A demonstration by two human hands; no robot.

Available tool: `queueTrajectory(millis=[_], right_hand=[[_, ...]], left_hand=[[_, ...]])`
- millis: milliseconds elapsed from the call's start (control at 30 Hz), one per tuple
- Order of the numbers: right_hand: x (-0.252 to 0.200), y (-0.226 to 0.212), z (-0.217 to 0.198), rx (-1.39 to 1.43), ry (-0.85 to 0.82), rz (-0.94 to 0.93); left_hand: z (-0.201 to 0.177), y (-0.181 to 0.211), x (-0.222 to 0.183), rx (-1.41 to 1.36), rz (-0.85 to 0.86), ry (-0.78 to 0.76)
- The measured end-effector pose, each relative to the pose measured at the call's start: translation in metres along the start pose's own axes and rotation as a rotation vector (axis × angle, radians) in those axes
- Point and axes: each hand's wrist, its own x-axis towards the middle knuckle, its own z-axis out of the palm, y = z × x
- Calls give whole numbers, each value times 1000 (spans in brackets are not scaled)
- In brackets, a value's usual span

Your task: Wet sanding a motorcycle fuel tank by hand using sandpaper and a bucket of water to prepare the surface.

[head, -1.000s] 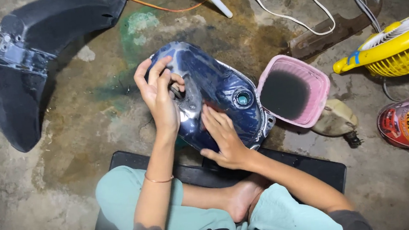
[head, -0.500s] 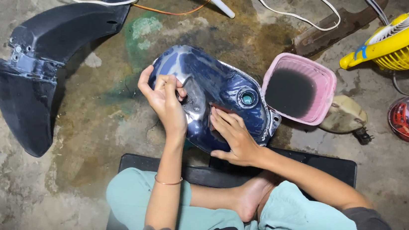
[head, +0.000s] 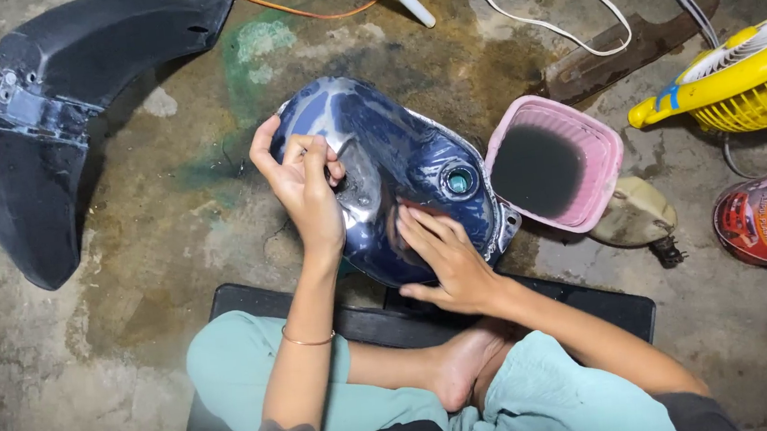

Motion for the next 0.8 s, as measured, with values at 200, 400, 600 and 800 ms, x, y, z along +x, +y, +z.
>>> queueTrajectory(millis=[200, 400, 600, 800], right_hand=[[-1, -3, 2, 58, -10, 11], [-39, -1, -10, 2, -76, 33], [16, -8, -3, 59, -12, 8], [-33, -8, -9, -5, -74, 39]], left_hand=[[-1, 1, 1, 2, -3, -7], [-1, -6, 1, -38, 21, -3], [-2, -3, 1, -57, 5, -21], [-1, -1, 1, -56, 14, -26]])
